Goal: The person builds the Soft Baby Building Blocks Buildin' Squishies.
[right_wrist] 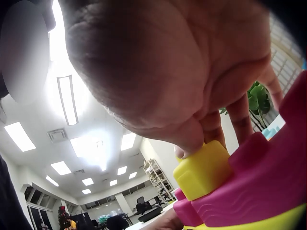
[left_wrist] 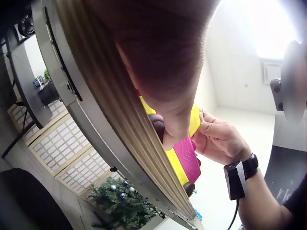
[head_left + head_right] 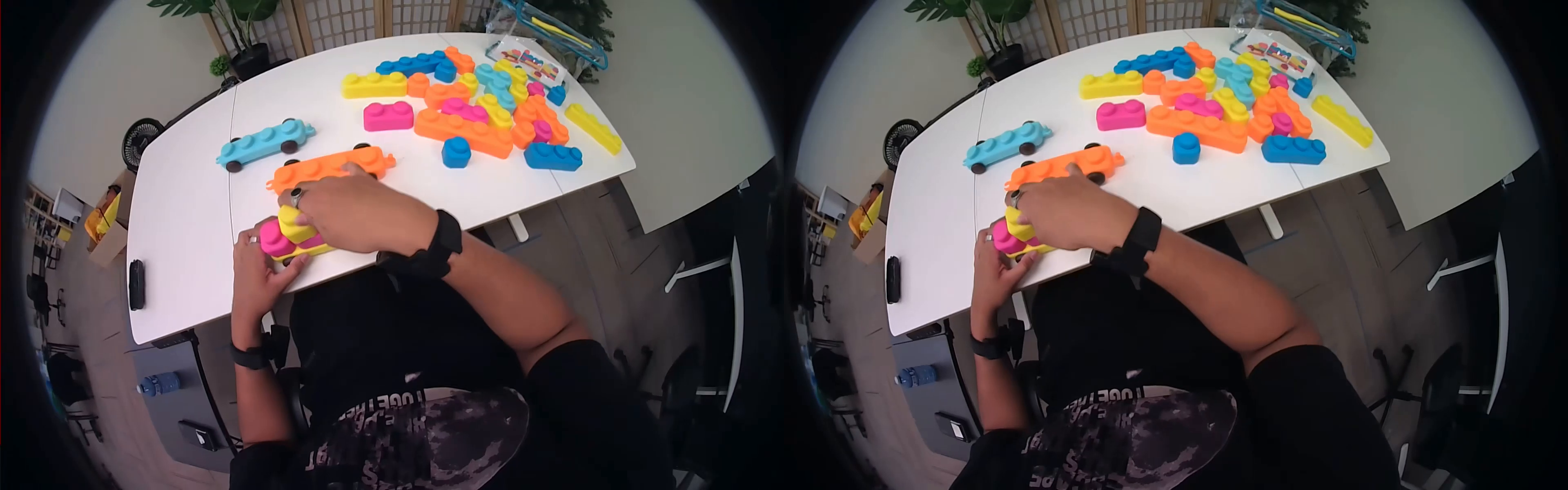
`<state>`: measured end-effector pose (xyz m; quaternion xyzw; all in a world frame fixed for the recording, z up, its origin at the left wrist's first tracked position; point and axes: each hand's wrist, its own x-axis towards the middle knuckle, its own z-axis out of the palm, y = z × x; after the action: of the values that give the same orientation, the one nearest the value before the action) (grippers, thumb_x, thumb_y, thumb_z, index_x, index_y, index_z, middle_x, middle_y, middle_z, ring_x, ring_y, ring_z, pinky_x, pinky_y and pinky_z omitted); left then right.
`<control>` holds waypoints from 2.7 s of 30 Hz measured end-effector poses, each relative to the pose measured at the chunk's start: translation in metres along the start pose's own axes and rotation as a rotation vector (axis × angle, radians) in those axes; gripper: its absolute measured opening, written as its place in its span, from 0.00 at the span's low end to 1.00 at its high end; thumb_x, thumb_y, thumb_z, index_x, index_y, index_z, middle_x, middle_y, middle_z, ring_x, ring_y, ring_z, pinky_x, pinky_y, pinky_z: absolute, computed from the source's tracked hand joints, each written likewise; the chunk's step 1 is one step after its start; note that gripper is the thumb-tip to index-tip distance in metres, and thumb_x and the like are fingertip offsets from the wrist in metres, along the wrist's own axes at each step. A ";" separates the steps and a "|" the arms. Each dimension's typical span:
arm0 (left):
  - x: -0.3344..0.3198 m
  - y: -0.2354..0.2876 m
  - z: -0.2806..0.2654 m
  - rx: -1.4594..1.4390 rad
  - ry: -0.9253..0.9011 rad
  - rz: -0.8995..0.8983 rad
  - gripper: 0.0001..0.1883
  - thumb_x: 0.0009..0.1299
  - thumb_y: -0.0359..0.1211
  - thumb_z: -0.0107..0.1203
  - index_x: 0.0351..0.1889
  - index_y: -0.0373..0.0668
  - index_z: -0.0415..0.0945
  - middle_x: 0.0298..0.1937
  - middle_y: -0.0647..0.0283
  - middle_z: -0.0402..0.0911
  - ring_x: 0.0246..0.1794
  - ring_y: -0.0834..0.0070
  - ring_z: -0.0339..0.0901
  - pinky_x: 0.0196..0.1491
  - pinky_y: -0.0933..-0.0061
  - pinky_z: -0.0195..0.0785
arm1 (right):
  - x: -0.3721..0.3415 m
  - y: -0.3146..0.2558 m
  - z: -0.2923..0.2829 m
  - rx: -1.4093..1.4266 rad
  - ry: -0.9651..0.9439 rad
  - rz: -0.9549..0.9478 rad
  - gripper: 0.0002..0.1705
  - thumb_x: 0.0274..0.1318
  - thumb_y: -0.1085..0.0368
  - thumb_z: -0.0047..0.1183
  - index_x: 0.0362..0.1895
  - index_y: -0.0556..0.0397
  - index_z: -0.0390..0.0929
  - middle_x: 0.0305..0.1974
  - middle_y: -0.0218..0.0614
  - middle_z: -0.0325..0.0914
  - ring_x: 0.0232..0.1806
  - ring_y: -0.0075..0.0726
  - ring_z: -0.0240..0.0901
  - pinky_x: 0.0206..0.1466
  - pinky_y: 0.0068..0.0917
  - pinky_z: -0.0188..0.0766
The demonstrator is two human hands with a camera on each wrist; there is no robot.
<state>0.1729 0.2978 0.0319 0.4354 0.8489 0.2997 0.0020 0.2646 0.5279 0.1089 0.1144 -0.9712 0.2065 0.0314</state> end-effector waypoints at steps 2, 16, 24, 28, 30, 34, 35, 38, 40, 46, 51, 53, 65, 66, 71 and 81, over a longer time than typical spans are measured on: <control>0.001 0.002 0.001 -0.023 0.069 0.005 0.27 0.65 0.46 0.74 0.58 0.42 0.84 0.59 0.57 0.84 0.61 0.53 0.72 0.64 0.54 0.65 | 0.003 0.001 -0.004 0.067 -0.033 0.015 0.19 0.76 0.60 0.52 0.65 0.48 0.77 0.47 0.45 0.88 0.49 0.56 0.86 0.62 0.61 0.66; 0.000 0.009 -0.002 -0.104 0.110 0.007 0.23 0.63 0.43 0.75 0.54 0.43 0.86 0.61 0.58 0.84 0.56 0.54 0.72 0.60 0.54 0.66 | -0.043 0.066 -0.019 -0.228 0.540 -0.008 0.20 0.68 0.62 0.58 0.61 0.49 0.84 0.54 0.42 0.85 0.57 0.46 0.81 0.64 0.57 0.70; 0.003 0.006 -0.006 -0.050 0.065 -0.006 0.27 0.64 0.48 0.73 0.56 0.44 0.85 0.61 0.60 0.84 0.59 0.52 0.71 0.64 0.52 0.64 | -0.118 0.294 -0.105 -0.494 0.510 0.855 0.17 0.62 0.50 0.68 0.44 0.48 0.86 0.43 0.42 0.89 0.47 0.55 0.86 0.50 0.46 0.80; 0.001 0.009 -0.008 -0.055 0.076 0.021 0.29 0.65 0.50 0.72 0.58 0.43 0.84 0.60 0.59 0.84 0.59 0.51 0.72 0.65 0.52 0.64 | -0.115 0.316 -0.103 -0.470 0.502 0.923 0.20 0.55 0.48 0.73 0.40 0.48 0.85 0.41 0.43 0.87 0.46 0.56 0.85 0.47 0.48 0.79; -0.001 0.009 -0.008 -0.062 0.105 -0.013 0.29 0.65 0.51 0.72 0.57 0.43 0.83 0.59 0.58 0.84 0.58 0.51 0.74 0.66 0.52 0.64 | -0.117 0.330 -0.097 -0.529 0.597 0.781 0.20 0.51 0.52 0.75 0.33 0.51 0.81 0.38 0.45 0.86 0.43 0.56 0.84 0.46 0.48 0.78; -0.003 0.003 -0.006 -0.027 0.105 0.015 0.30 0.65 0.52 0.72 0.57 0.41 0.83 0.59 0.57 0.84 0.58 0.53 0.73 0.66 0.53 0.63 | -0.125 0.374 -0.104 -0.437 0.660 0.741 0.23 0.52 0.58 0.75 0.50 0.52 0.84 0.42 0.47 0.87 0.49 0.59 0.84 0.52 0.49 0.79; -0.003 0.004 -0.007 -0.032 0.085 -0.003 0.30 0.65 0.52 0.72 0.57 0.41 0.83 0.60 0.57 0.84 0.59 0.53 0.73 0.66 0.53 0.63 | -0.120 0.353 -0.119 -0.407 0.667 0.786 0.24 0.54 0.62 0.73 0.55 0.54 0.84 0.45 0.51 0.87 0.51 0.60 0.84 0.55 0.49 0.79; -0.003 0.003 -0.007 -0.037 0.083 -0.018 0.31 0.65 0.52 0.72 0.57 0.39 0.83 0.60 0.57 0.83 0.59 0.54 0.73 0.66 0.53 0.64 | -0.101 0.274 -0.143 -0.560 0.804 0.497 0.20 0.66 0.73 0.60 0.62 0.52 0.85 0.50 0.52 0.85 0.48 0.58 0.86 0.51 0.45 0.82; -0.003 0.005 -0.008 -0.067 0.110 -0.008 0.32 0.65 0.52 0.73 0.57 0.38 0.83 0.60 0.57 0.84 0.60 0.55 0.73 0.67 0.53 0.66 | -0.081 0.181 -0.143 -0.268 0.756 0.324 0.19 0.67 0.78 0.56 0.60 0.53 0.86 0.52 0.47 0.83 0.49 0.49 0.87 0.50 0.40 0.83; 0.005 0.037 -0.026 -0.379 0.344 0.010 0.32 0.62 0.42 0.78 0.61 0.40 0.80 0.61 0.55 0.83 0.69 0.57 0.73 0.70 0.55 0.70 | -0.078 0.008 -0.069 -0.003 0.344 0.029 0.23 0.63 0.82 0.57 0.57 0.47 0.89 0.50 0.41 0.81 0.50 0.47 0.83 0.51 0.36 0.80; 0.023 0.037 -0.024 -0.552 0.081 -0.066 0.28 0.67 0.36 0.77 0.62 0.39 0.78 0.57 0.58 0.85 0.57 0.71 0.83 0.56 0.70 0.82 | -0.072 -0.007 -0.035 -0.013 0.359 0.058 0.29 0.57 0.84 0.52 0.59 0.49 0.89 0.56 0.45 0.77 0.46 0.52 0.83 0.50 0.42 0.80; 0.024 0.033 -0.019 -0.545 0.086 -0.057 0.26 0.70 0.35 0.75 0.64 0.40 0.78 0.55 0.58 0.83 0.54 0.75 0.84 0.50 0.75 0.83 | -0.070 -0.007 -0.029 -0.050 0.392 0.100 0.30 0.56 0.84 0.52 0.59 0.49 0.89 0.57 0.46 0.77 0.47 0.52 0.83 0.51 0.42 0.80; 0.029 0.021 0.022 -0.398 0.205 0.061 0.34 0.62 0.31 0.80 0.64 0.36 0.74 0.54 0.58 0.85 0.54 0.72 0.83 0.59 0.70 0.77 | -0.069 -0.012 0.000 -0.094 0.594 0.133 0.20 0.64 0.68 0.61 0.59 0.61 0.83 0.56 0.49 0.78 0.58 0.51 0.78 0.57 0.42 0.79; 0.030 0.019 0.026 -0.505 0.169 0.015 0.31 0.63 0.29 0.79 0.62 0.35 0.74 0.53 0.60 0.85 0.53 0.75 0.82 0.58 0.71 0.78 | -0.065 -0.009 -0.002 -0.075 0.566 0.149 0.22 0.63 0.68 0.62 0.60 0.60 0.82 0.55 0.49 0.78 0.57 0.51 0.78 0.56 0.42 0.79; 0.035 0.027 0.023 -0.658 0.131 -0.034 0.27 0.63 0.32 0.80 0.56 0.36 0.76 0.52 0.58 0.84 0.52 0.73 0.83 0.59 0.69 0.76 | -0.060 0.004 0.003 -0.008 0.422 0.187 0.29 0.62 0.62 0.67 0.67 0.51 0.76 0.56 0.50 0.76 0.61 0.58 0.75 0.66 0.45 0.75; 0.034 0.025 0.027 -0.765 0.115 -0.085 0.29 0.63 0.28 0.79 0.57 0.35 0.74 0.52 0.59 0.85 0.53 0.76 0.83 0.59 0.71 0.78 | -0.064 -0.004 0.010 -0.170 0.442 0.220 0.33 0.63 0.59 0.67 0.71 0.46 0.74 0.56 0.47 0.72 0.59 0.55 0.73 0.57 0.47 0.77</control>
<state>0.1776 0.3480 0.0316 0.3502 0.6917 0.6183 0.1290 0.3273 0.5335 0.0945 -0.0429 -0.9613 0.1462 0.2297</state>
